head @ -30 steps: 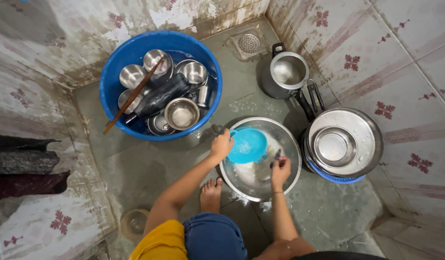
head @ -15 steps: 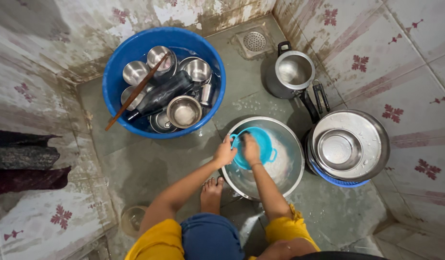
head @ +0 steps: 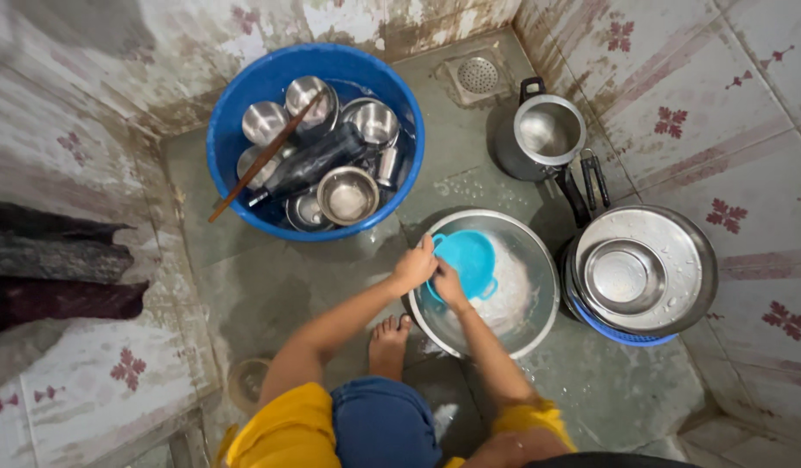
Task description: The person washes several dishes, including plates, small bowls, a pressure cooker, and a frying pan, by hand with a sponge in a basin of soapy water.
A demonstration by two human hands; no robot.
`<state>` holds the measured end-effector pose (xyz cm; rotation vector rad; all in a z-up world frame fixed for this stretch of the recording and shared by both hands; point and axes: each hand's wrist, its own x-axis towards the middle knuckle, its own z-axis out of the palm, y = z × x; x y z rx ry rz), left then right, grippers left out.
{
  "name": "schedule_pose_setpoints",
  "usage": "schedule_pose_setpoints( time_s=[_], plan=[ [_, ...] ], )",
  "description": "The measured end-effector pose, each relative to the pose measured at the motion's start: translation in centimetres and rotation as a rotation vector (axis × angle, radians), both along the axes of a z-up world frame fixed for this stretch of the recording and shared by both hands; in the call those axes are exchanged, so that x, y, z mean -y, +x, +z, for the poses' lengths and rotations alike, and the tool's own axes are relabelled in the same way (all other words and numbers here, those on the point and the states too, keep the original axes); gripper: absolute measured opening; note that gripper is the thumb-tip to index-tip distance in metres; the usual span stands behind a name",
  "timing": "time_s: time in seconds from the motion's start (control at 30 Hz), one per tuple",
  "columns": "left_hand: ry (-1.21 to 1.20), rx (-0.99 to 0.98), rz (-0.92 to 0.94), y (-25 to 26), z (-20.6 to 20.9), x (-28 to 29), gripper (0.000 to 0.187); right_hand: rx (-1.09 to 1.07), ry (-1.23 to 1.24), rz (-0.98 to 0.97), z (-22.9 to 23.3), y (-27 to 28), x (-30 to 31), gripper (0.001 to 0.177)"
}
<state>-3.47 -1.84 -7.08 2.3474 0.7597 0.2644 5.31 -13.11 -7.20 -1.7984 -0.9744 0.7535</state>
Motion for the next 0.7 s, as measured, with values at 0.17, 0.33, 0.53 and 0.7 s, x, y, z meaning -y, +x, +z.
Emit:
schedule_pose_setpoints(
  time_s=[0.17, 0.33, 0.53, 0.7],
  plan=[
    [0.031, -0.155, -0.107, 3.5, -0.1, -0.5, 0.053, 1.399, -0.385, 0.369, 2.9, 8.9, 2.4, 0.021],
    [0.093, -0.208, -0.158, 7.1, 1.4, -1.2, 0.052, 1.467, -0.373, 0.559, 4.4, 13.2, 3.0, 0.026],
    [0.111, -0.217, -0.145, 6.0, 1.9, 0.6, 0.036, 0.202, -0.194, 0.297, 1.5, 3.9, 4.5, 0.02],
    [-0.037, -0.027, -0.085, 4.7, 0.3, -1.1, 0.038, -0.135, 0.132, -0.117, 0.5, 5.1, -1.5, 0.025]
  ],
)
